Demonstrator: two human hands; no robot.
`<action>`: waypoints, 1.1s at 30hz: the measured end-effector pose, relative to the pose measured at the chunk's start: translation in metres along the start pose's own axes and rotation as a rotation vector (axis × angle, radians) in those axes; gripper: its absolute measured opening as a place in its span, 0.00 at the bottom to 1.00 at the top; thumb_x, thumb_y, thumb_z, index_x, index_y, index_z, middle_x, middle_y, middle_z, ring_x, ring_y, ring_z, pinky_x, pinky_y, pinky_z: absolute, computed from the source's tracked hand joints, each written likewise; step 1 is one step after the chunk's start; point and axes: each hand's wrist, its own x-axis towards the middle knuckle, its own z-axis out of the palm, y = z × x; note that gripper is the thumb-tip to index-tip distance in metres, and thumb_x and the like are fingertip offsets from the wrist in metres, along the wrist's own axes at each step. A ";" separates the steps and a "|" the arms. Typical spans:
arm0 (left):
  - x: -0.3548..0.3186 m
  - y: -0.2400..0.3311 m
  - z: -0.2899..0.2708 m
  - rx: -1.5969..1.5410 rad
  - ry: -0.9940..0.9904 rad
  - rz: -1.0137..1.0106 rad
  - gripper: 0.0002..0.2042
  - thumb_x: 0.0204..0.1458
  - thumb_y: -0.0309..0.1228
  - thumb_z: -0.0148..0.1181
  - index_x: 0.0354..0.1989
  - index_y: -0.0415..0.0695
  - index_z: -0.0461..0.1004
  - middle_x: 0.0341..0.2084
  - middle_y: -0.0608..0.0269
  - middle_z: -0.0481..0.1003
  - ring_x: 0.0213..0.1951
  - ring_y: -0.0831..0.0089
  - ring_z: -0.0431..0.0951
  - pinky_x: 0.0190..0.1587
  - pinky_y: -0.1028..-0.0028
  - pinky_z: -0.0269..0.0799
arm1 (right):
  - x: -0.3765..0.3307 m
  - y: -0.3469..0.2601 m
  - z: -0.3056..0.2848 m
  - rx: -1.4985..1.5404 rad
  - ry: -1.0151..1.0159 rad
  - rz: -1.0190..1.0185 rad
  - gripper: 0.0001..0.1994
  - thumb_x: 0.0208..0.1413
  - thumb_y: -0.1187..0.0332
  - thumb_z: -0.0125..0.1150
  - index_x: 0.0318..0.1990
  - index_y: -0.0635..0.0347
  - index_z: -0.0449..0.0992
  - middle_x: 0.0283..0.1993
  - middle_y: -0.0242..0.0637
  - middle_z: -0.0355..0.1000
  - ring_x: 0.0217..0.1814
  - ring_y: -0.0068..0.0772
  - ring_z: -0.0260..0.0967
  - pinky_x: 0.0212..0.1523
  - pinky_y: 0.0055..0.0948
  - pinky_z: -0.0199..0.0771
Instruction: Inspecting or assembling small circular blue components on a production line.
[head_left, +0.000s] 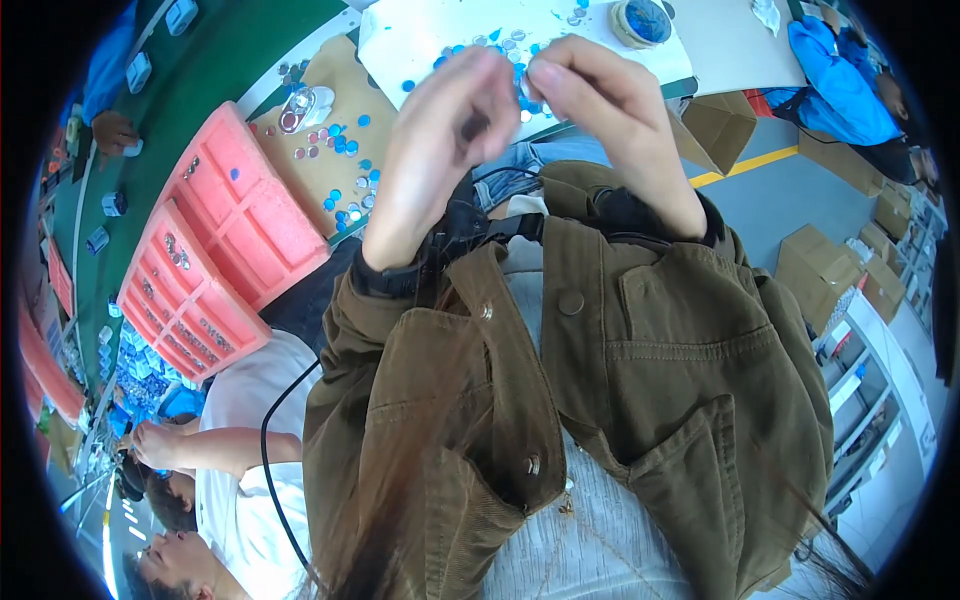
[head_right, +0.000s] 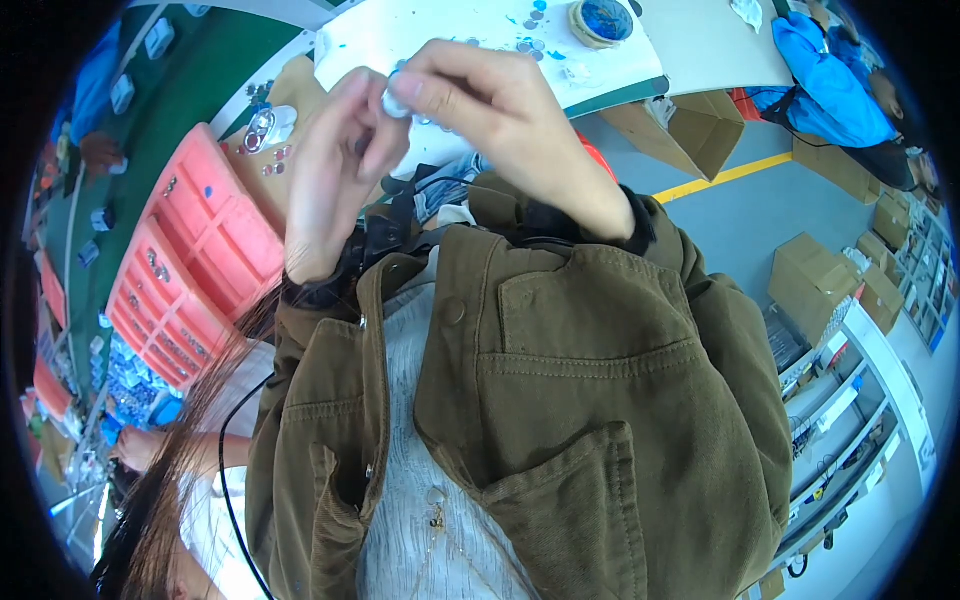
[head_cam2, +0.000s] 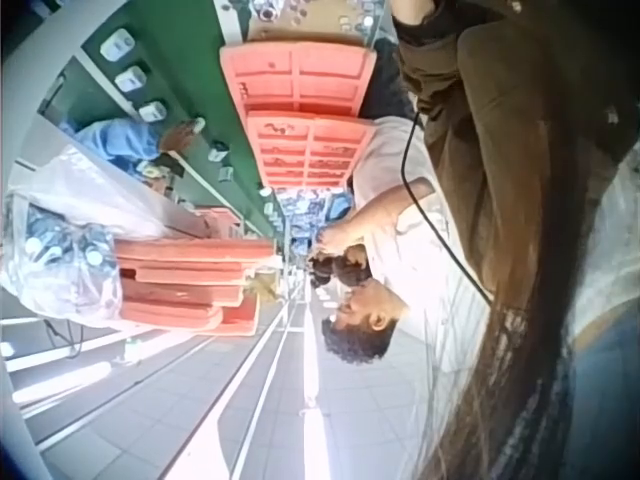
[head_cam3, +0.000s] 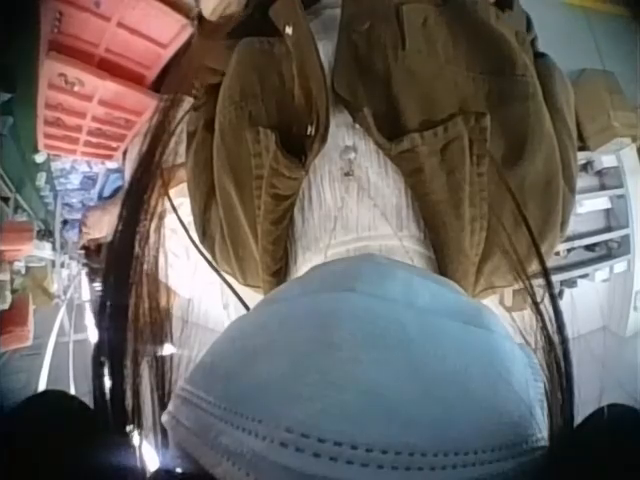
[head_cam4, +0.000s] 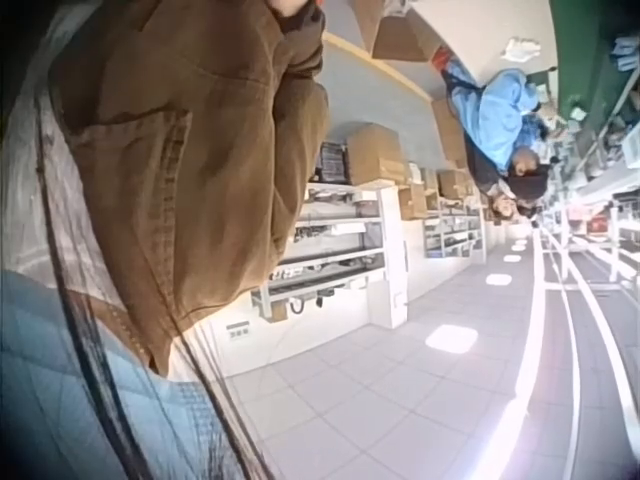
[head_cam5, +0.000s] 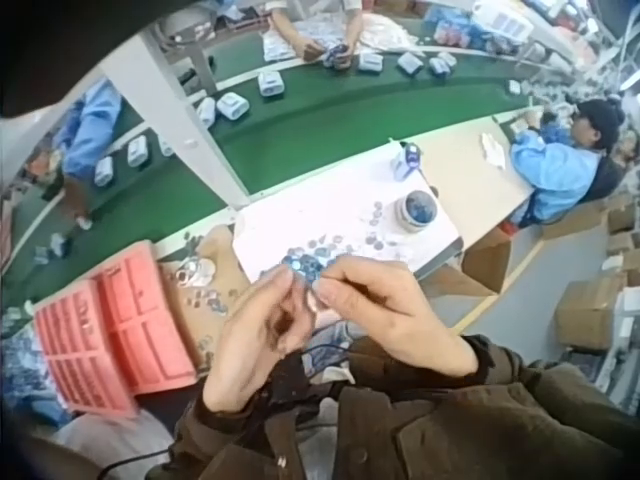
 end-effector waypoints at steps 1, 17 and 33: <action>0.008 -0.012 -0.013 -0.183 0.001 0.016 0.14 0.54 0.40 0.38 0.31 0.42 0.63 0.19 0.64 0.64 0.22 0.80 0.60 0.26 0.83 0.54 | 0.006 0.016 -0.005 0.008 -0.007 0.000 0.10 0.53 0.66 0.47 0.31 0.66 0.68 0.23 0.27 0.61 0.25 0.15 0.53 0.25 0.16 0.53; 0.021 -0.022 -0.025 -0.615 0.262 0.107 0.24 0.53 0.42 0.38 0.52 0.37 0.49 0.50 0.45 0.55 0.50 0.62 0.58 0.53 0.68 0.53 | 0.035 0.053 0.010 -0.595 0.091 -0.556 0.08 0.43 0.68 0.57 0.32 0.60 0.72 0.28 0.37 0.65 0.27 0.36 0.63 0.29 0.30 0.63; 0.007 -0.018 -0.006 0.358 0.185 0.270 0.13 0.54 0.41 0.42 0.29 0.42 0.65 0.22 0.67 0.67 0.26 0.82 0.64 0.28 0.83 0.57 | 0.022 0.032 0.003 0.208 0.129 0.041 0.09 0.45 0.68 0.59 0.29 0.66 0.74 0.23 0.32 0.70 0.22 0.15 0.64 0.23 0.13 0.65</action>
